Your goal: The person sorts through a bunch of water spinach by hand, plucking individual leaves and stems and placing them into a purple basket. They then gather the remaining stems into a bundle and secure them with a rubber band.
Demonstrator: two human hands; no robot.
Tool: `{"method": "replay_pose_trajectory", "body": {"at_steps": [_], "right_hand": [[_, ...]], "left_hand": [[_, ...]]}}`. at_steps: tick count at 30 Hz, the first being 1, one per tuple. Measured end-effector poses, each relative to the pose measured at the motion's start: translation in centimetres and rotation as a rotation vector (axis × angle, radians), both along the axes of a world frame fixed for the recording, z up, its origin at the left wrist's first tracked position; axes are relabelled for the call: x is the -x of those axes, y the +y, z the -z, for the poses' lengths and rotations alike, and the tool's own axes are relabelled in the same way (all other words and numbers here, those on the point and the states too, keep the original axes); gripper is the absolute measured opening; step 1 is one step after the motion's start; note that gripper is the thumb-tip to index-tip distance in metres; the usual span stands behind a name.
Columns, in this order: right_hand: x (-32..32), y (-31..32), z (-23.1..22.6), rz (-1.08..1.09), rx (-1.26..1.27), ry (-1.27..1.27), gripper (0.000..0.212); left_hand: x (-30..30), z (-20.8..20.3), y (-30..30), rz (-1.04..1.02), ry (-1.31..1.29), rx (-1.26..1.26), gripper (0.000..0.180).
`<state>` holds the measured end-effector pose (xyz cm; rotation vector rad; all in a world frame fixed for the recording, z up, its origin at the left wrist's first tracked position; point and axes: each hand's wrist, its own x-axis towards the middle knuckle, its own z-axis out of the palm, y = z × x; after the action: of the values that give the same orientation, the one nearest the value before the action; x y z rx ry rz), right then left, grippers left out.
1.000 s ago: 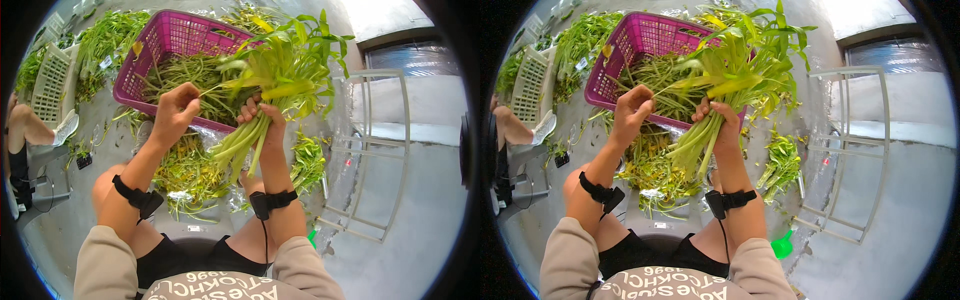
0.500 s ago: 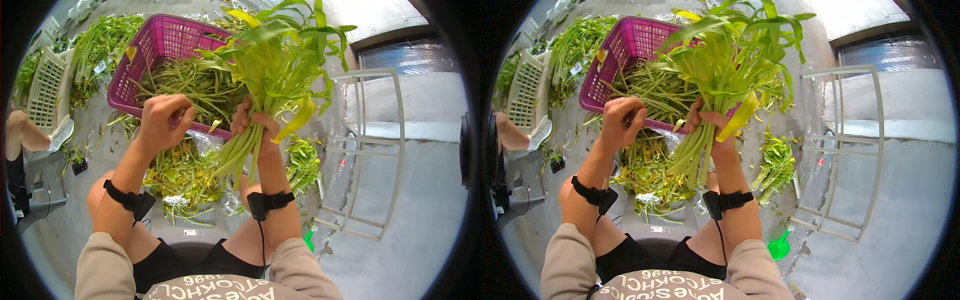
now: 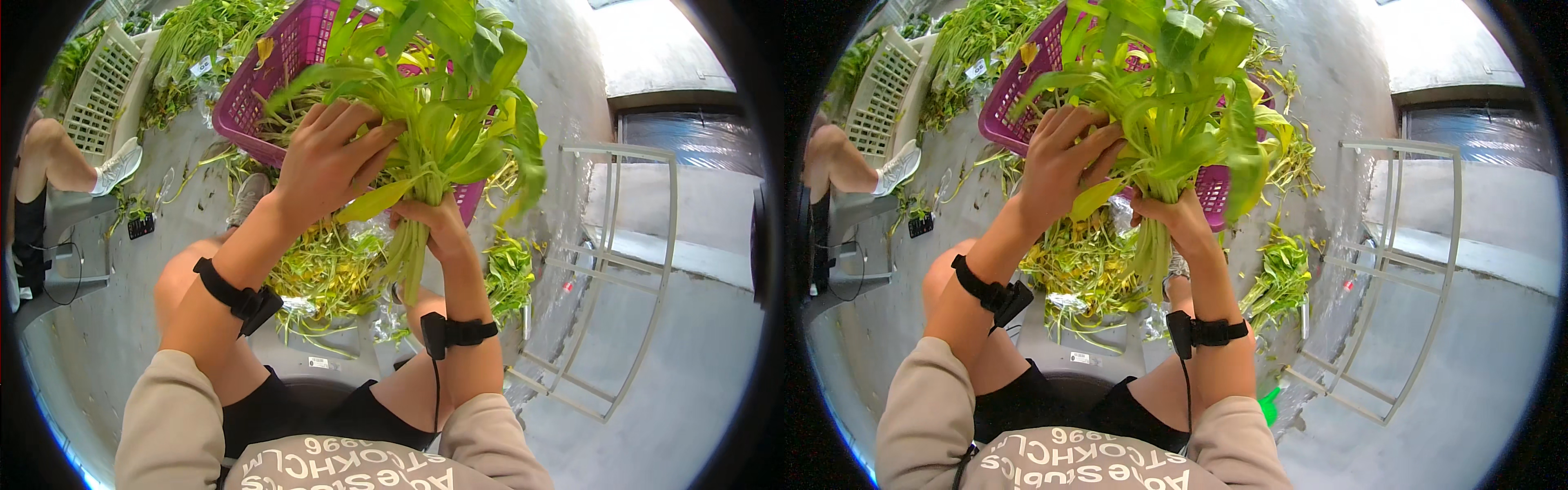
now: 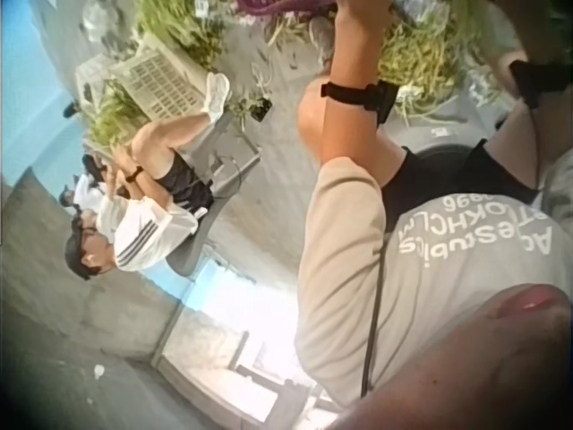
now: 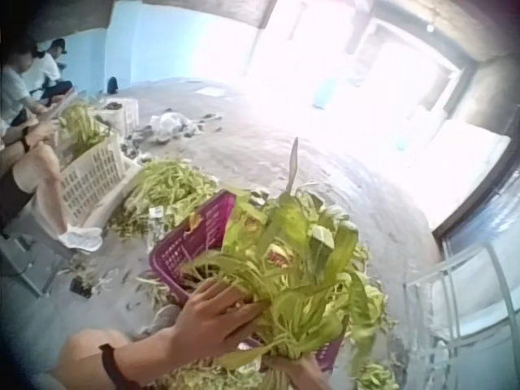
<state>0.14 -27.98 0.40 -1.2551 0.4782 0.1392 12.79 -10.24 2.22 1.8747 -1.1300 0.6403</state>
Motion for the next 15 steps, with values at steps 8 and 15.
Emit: {"method": "replay_pose_trajectory", "body": {"at_steps": [8,15], "right_hand": [[-0.31,0.06,-0.01,-0.017,0.015,0.016,0.029],[-0.44,-0.21,-0.08,-0.010,0.033,0.019,0.025]], "left_hand": [[-0.24,0.22,0.14,0.046,0.059,-0.123,0.029],[-0.41,0.40,-0.16,0.060,0.109,-0.183,0.025]]}}
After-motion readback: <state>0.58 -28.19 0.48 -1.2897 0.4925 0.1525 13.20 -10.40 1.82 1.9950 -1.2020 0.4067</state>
